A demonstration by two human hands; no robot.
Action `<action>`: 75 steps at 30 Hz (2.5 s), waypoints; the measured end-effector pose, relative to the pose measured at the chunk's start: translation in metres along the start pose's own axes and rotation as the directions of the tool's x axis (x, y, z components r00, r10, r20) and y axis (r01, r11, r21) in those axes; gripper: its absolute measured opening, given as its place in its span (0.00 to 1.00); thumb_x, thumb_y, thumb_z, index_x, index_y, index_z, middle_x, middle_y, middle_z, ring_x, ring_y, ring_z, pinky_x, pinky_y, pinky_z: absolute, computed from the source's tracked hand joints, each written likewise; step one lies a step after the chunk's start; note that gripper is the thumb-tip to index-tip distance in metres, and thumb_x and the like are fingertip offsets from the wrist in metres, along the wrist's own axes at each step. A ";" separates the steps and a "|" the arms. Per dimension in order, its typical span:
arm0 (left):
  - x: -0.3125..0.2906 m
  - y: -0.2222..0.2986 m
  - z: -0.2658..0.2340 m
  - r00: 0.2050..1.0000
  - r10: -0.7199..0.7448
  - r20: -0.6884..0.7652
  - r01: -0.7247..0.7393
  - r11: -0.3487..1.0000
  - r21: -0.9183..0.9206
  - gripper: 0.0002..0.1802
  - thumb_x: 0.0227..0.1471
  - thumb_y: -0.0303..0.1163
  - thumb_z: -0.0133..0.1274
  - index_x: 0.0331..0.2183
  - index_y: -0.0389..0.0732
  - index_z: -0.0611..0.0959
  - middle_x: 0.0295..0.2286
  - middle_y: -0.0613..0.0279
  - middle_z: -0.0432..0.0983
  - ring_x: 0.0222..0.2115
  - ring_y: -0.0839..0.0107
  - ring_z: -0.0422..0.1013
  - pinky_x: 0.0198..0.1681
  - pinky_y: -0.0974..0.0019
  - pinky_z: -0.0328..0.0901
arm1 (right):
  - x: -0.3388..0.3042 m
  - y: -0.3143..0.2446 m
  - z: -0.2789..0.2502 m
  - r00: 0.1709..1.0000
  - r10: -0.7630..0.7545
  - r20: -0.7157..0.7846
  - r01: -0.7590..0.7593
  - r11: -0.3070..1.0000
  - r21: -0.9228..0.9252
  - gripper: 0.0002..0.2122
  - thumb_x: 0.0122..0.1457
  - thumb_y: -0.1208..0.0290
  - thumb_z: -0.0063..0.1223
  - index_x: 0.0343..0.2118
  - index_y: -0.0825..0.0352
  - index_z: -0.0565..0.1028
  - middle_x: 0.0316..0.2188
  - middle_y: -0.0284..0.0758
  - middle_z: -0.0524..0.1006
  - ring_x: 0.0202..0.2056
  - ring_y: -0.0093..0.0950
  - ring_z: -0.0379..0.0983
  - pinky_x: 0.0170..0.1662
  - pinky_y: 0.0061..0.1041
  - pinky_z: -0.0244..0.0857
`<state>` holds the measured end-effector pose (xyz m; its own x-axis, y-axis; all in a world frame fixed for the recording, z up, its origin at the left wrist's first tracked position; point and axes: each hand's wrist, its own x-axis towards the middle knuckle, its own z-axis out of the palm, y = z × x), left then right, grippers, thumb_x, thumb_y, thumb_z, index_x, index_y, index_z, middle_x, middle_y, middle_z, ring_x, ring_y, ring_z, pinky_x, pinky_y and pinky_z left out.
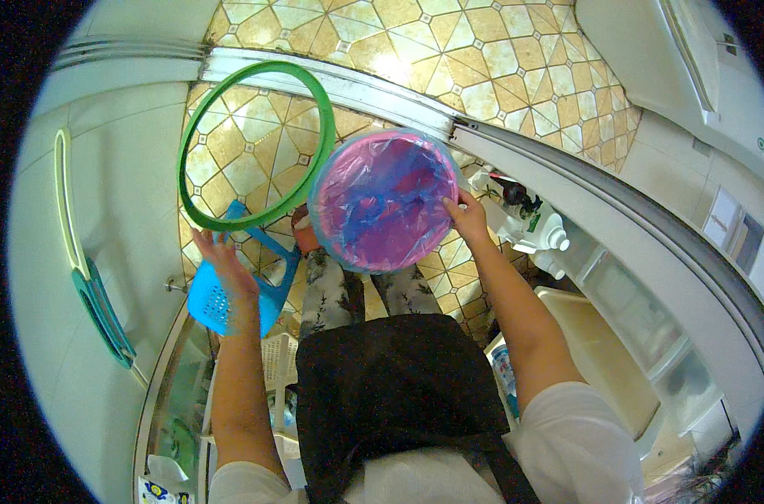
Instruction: The person cleans a bathroom by first gathering trash from a small bin into a plastic bag, then tying the bag and placing it in a larger pink bucket. They then pick up a blue bucket and scrub its interior with a sponge.
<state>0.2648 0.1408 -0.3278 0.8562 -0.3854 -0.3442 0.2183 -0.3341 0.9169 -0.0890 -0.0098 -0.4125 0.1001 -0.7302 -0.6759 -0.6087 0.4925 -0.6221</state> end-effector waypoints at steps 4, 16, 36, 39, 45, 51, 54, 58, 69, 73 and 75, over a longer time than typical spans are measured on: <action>0.002 0.028 0.005 0.975 0.083 0.205 -0.104 0.990 0.097 0.28 0.47 0.48 0.36 0.45 0.38 0.61 0.40 0.58 0.60 0.43 0.66 0.56 0.46 0.63 0.49 | 0.001 0.004 -0.002 1.000 -0.012 0.012 0.012 1.000 0.016 0.15 0.43 0.67 0.51 0.35 0.67 0.70 0.23 0.33 0.72 0.23 0.24 0.67 0.29 0.21 0.62; -0.058 -0.085 0.030 0.807 -0.144 0.572 -0.273 0.769 0.579 0.31 0.38 0.28 0.50 0.47 0.39 0.59 0.47 0.49 0.52 0.47 0.55 0.52 0.48 0.62 0.50 | -0.023 0.028 -0.003 0.985 0.146 0.097 -0.166 0.953 0.252 0.25 0.47 0.57 0.45 0.46 0.67 0.59 0.40 0.38 0.65 0.38 0.28 0.63 0.38 0.27 0.60; -0.112 -0.054 0.169 0.540 -0.572 0.617 -0.227 0.607 0.762 0.31 0.43 0.35 0.44 0.49 0.39 0.54 0.36 0.45 0.65 0.36 0.53 0.64 0.39 0.61 0.58 | -0.051 0.083 -0.070 0.871 0.160 -0.464 -0.269 0.946 -0.179 0.20 0.40 0.64 0.49 0.37 0.70 0.66 0.29 0.45 0.71 0.31 0.40 0.67 0.34 0.30 0.59; -0.114 -0.047 0.170 0.549 -0.565 0.616 -0.213 0.619 0.756 0.35 0.42 0.36 0.46 0.49 0.37 0.51 0.42 0.45 0.60 0.41 0.55 0.60 0.43 0.62 0.56 | -0.056 0.066 -0.067 0.840 0.200 -0.505 -0.371 0.890 -0.264 0.28 0.39 0.60 0.49 0.43 0.73 0.60 0.34 0.49 0.68 0.36 0.42 0.66 0.38 0.31 0.59; -0.113 -0.020 0.142 0.600 -0.449 0.662 -0.285 0.654 0.701 0.39 0.40 0.38 0.48 0.48 0.31 0.50 0.47 0.46 0.52 0.48 0.56 0.50 0.49 0.64 0.48 | -0.080 0.049 -0.065 0.782 0.083 -0.618 -0.329 0.897 -0.296 0.32 0.39 0.57 0.50 0.45 0.73 0.58 0.39 0.55 0.63 0.40 0.46 0.62 0.43 0.33 0.56; -0.087 0.027 0.039 0.563 -0.379 0.734 -0.417 0.637 0.649 0.31 0.37 0.38 0.49 0.44 0.36 0.63 0.46 0.47 0.54 0.48 0.57 0.50 0.49 0.62 0.48 | -0.150 -0.023 -0.070 0.946 0.084 -0.315 -0.213 0.890 -0.403 0.24 0.40 0.61 0.51 0.41 0.70 0.65 0.36 0.46 0.68 0.38 0.39 0.64 0.41 0.31 0.57; -0.075 0.089 -0.006 0.603 -0.285 0.745 -0.371 0.726 0.579 0.27 0.36 0.37 0.51 0.40 0.36 0.68 0.41 0.49 0.60 0.43 0.59 0.58 0.43 0.64 0.55 | -0.196 -0.057 -0.087 0.973 0.171 -0.156 -0.219 0.898 -0.382 0.21 0.43 0.59 0.48 0.39 0.66 0.68 0.36 0.42 0.69 0.39 0.37 0.64 0.42 0.29 0.57; -0.054 0.194 -0.055 0.641 -0.305 0.705 -0.293 0.751 0.592 0.21 0.36 0.32 0.52 0.36 0.37 0.71 0.31 0.53 0.67 0.31 0.65 0.66 0.33 0.68 0.61 | -0.256 -0.116 -0.118 0.978 0.209 0.018 -0.190 0.917 -0.350 0.20 0.44 0.56 0.44 0.36 0.67 0.69 0.37 0.42 0.68 0.39 0.37 0.64 0.43 0.31 0.57; -0.095 0.405 0.000 0.363 -0.059 0.930 -0.732 0.600 0.324 0.16 0.36 0.31 0.52 0.32 0.37 0.73 0.35 0.54 0.67 0.33 0.63 0.65 0.35 0.67 0.62 | -0.437 -0.089 -0.163 0.918 0.121 -0.377 -0.160 0.984 -0.073 0.13 0.45 0.60 0.47 0.28 0.66 0.72 0.23 0.39 0.72 0.26 0.30 0.69 0.30 0.25 0.62; -0.102 0.411 0.016 0.233 -0.058 0.971 -0.800 0.556 0.226 0.15 0.36 0.28 0.52 0.32 0.36 0.72 0.38 0.51 0.65 0.37 0.61 0.64 0.36 0.67 0.61 | -0.470 -0.115 -0.196 0.787 0.096 -0.609 -0.157 0.987 -0.047 0.13 0.45 0.60 0.45 0.17 0.67 0.66 0.14 0.40 0.67 0.17 0.32 0.61 0.22 0.29 0.56; -0.108 0.411 0.017 0.203 -0.035 0.979 -0.812 0.553 0.188 0.15 0.36 0.26 0.51 0.32 0.36 0.72 0.38 0.51 0.65 0.37 0.62 0.63 0.35 0.68 0.61 | -0.498 -0.157 -0.221 0.707 0.013 -0.707 0.027 0.999 0.045 0.11 0.44 0.61 0.47 0.20 0.66 0.68 0.14 0.38 0.68 0.16 0.31 0.61 0.22 0.27 0.57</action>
<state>0.2541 0.0302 0.0823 -0.2924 -0.9081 -0.2997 -0.6624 -0.0337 0.7484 -0.2178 0.1716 0.1089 -0.4934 -0.8449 -0.2068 -0.5699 0.4936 -0.6570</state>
